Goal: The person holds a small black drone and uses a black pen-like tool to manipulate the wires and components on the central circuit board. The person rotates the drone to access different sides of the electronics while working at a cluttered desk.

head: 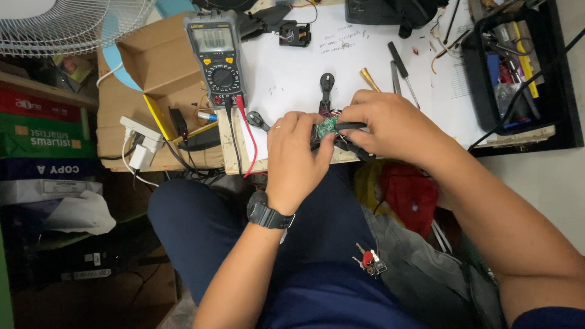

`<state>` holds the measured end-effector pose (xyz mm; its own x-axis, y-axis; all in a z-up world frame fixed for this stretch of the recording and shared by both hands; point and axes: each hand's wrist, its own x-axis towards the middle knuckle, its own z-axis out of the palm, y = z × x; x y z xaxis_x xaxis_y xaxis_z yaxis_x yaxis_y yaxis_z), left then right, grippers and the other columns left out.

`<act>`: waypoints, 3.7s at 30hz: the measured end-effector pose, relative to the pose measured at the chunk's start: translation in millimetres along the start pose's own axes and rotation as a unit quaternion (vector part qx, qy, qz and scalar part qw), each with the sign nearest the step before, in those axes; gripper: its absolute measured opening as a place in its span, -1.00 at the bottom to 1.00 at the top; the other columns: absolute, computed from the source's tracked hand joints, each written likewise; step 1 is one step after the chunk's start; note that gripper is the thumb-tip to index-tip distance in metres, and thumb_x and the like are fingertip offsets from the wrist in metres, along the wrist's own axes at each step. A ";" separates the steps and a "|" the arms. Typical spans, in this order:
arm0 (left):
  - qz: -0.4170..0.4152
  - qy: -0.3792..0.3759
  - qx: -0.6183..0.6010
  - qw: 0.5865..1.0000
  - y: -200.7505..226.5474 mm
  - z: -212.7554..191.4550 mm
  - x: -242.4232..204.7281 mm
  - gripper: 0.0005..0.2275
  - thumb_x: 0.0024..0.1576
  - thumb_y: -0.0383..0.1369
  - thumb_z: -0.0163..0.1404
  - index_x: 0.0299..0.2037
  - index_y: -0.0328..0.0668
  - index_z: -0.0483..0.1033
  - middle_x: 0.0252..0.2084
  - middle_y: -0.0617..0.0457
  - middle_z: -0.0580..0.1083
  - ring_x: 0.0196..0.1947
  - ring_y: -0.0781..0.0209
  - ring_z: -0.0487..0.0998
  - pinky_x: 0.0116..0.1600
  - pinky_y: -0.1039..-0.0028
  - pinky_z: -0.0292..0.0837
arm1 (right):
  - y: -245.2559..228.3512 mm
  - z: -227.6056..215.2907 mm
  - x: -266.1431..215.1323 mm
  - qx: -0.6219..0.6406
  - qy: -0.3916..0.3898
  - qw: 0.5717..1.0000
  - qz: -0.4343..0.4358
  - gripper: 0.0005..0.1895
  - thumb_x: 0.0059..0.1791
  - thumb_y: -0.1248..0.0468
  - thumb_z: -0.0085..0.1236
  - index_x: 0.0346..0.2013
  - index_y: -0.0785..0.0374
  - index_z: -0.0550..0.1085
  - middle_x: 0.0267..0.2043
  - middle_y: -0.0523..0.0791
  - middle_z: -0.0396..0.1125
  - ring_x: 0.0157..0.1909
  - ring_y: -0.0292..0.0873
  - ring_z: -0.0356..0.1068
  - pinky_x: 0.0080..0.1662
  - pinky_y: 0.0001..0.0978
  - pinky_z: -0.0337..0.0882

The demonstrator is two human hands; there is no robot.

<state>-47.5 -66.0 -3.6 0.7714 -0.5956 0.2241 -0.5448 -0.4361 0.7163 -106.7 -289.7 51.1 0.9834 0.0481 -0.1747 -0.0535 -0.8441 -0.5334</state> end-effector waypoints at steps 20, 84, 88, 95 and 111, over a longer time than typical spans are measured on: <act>0.009 -0.031 -0.006 0.999 -3.0 -6.0 2.4 -0.68 0.35 -0.25 0.29 0.17 -0.32 0.64 0.02 -0.17 0.56 0.16 -0.30 0.66 0.47 -0.09 0.35 | -9.2 4.2 -3.8 0.094 0.053 0.994 -0.009 -0.66 0.08 0.35 0.41 0.17 0.14 0.74 0.16 0.15 0.55 0.08 0.28 0.64 -0.01 0.03 0.70; 0.000 -0.077 -0.021 0.997 -0.5 -17.2 5.2 -0.69 0.39 -0.39 0.22 0.24 -0.49 0.61 0.11 -0.29 0.56 0.28 -0.35 0.62 0.51 -0.12 0.35 | -12.6 2.2 1.3 0.103 0.047 0.993 -0.020 -0.64 0.09 0.36 0.40 0.20 0.13 0.74 0.12 0.20 0.59 0.11 0.35 0.66 0.06 0.08 0.70; 0.011 -0.077 -0.020 0.997 0.2 -22.1 6.1 -0.68 0.38 -0.39 0.23 0.24 -0.49 0.60 0.11 -0.30 0.55 0.28 -0.37 0.61 0.50 -0.14 0.36 | -10.7 1.8 2.5 0.104 0.046 0.993 -0.022 -0.64 0.09 0.37 0.40 0.20 0.14 0.74 0.11 0.21 0.59 0.11 0.36 0.66 0.05 0.08 0.71; -0.008 -0.107 -0.046 0.993 6.8 -32.1 9.4 -0.68 0.32 -0.50 0.22 0.24 -0.52 0.61 0.12 -0.35 0.56 0.28 -0.41 0.61 0.54 -0.16 0.30 | -9.1 0.9 3.8 0.103 0.043 0.993 -0.036 -0.65 0.10 0.37 0.39 0.20 0.17 0.73 0.12 0.23 0.59 0.13 0.38 0.65 0.09 0.10 0.69; 0.014 -0.090 -0.027 0.995 -1.1 -24.6 6.3 -0.68 0.37 -0.46 0.15 0.28 -0.51 0.59 0.17 -0.36 0.55 0.29 -0.44 0.60 0.53 -0.17 0.32 | -13.1 2.7 6.3 0.107 0.040 0.993 -0.001 -0.74 0.20 0.30 0.31 0.19 0.18 0.71 -0.01 0.10 0.62 0.11 0.22 0.64 0.14 0.07 0.62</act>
<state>-33.9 -52.7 13.3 0.6820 -0.7206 0.1251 -0.5426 -0.3839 0.7471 -100.2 -276.9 54.8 0.9938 -0.0008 -0.1113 -0.0788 -0.7109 -0.6989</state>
